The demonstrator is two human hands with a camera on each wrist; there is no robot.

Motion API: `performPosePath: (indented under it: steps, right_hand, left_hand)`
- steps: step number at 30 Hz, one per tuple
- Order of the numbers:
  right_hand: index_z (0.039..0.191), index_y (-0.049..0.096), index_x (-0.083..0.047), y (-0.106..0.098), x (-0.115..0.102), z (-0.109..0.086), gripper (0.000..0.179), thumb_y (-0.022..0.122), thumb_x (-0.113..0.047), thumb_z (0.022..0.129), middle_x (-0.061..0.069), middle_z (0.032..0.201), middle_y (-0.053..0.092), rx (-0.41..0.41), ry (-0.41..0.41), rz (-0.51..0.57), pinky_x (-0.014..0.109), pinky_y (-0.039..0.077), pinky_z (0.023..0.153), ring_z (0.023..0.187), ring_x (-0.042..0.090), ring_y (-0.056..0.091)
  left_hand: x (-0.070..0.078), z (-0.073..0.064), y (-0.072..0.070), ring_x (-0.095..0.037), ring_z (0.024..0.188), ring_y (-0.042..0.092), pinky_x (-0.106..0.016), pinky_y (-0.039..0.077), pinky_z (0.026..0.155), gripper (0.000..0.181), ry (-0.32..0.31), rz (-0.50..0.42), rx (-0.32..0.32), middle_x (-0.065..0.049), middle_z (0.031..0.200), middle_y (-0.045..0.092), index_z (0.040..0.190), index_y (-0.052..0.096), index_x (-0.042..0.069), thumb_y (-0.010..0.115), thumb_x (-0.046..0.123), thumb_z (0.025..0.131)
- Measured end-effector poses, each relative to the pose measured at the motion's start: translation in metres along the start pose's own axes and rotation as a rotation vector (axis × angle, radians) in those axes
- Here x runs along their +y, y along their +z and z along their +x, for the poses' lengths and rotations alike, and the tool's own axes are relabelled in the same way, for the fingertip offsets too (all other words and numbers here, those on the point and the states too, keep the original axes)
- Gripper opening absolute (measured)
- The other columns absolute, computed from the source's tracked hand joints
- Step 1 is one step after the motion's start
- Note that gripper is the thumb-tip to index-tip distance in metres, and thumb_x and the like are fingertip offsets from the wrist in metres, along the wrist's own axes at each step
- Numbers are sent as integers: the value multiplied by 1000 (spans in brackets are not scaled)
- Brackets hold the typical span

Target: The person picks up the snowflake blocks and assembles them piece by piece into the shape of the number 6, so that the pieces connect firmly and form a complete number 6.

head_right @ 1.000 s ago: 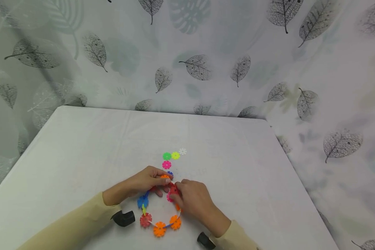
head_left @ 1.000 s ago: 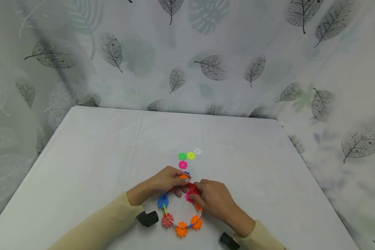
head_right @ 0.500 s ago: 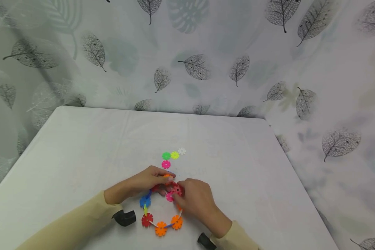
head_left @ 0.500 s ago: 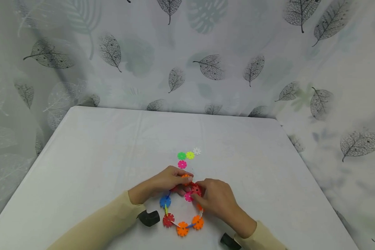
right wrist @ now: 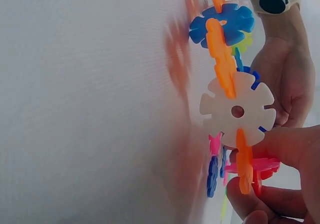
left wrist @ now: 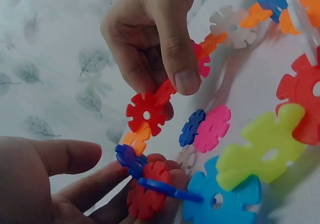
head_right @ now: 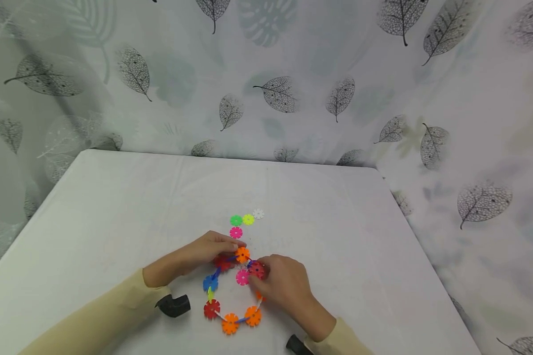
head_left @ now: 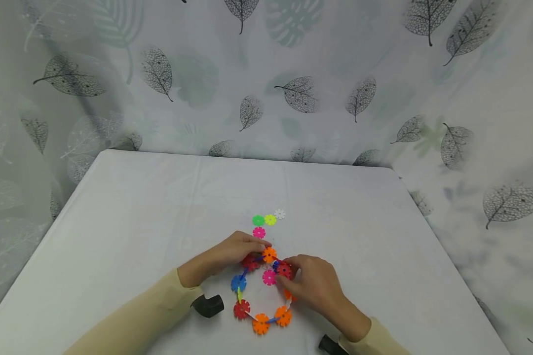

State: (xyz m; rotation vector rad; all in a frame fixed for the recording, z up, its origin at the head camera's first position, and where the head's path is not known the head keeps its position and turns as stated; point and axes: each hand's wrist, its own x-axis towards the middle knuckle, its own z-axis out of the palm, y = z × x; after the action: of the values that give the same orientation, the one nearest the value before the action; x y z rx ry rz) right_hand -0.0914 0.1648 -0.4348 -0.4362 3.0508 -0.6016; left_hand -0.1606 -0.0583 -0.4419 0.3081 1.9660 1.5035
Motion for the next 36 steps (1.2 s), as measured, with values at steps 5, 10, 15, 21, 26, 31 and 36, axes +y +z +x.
performPosePath:
  steps: [5,10,15,21,26,31,36]
  right_hand:
    - [100,80,-17,-1,4,-3,28,85,-35,79,-20,65,53,-17,41,-3,22,40,51,55,2,44]
    - [100,80,-14,-3,6,-5,31,85,-36,80,-19,59,51,-50,51,-12,23,37,48,51,4,42]
    - [100,80,-15,-5,6,-5,29,83,-38,81,-19,59,50,-102,48,-37,23,37,48,50,5,42]
    - [100,80,-17,-10,8,-8,31,82,-42,81,-19,61,53,-149,64,21,24,40,51,52,4,45]
    - [105,78,-17,-16,14,-10,42,79,-53,83,-20,64,56,-188,80,112,25,41,53,54,4,49]
    - [115,74,-15,-20,21,-6,52,70,-59,88,-15,69,60,-266,98,205,28,44,54,58,7,53]
    - [120,71,-16,-20,26,0,45,65,-54,95,-10,84,65,-310,106,312,30,49,58,67,10,58]
  left_hand:
    - [-2,2,1,-16,88,63,-31,52,83,29,14,18,-8,-2,98,73,123,74,6,66,19,98]
    - [-2,4,5,-15,85,61,-27,51,75,29,23,55,-31,0,99,73,124,73,7,69,17,97]
    - [0,5,8,-13,88,62,-25,51,75,29,43,99,-51,1,98,74,124,73,7,69,17,97]
    - [3,4,11,-13,72,50,-23,39,62,29,69,121,-107,2,76,58,127,73,11,64,18,100]
    - [7,5,15,-11,82,56,-22,45,68,30,95,121,-144,1,99,69,128,72,11,61,13,101]
    - [9,7,19,-15,109,63,-29,51,92,32,116,108,-163,-1,122,70,132,68,8,61,12,101]
    - [10,8,22,-16,104,64,-33,53,91,36,116,111,-160,1,115,70,135,65,9,63,12,100]
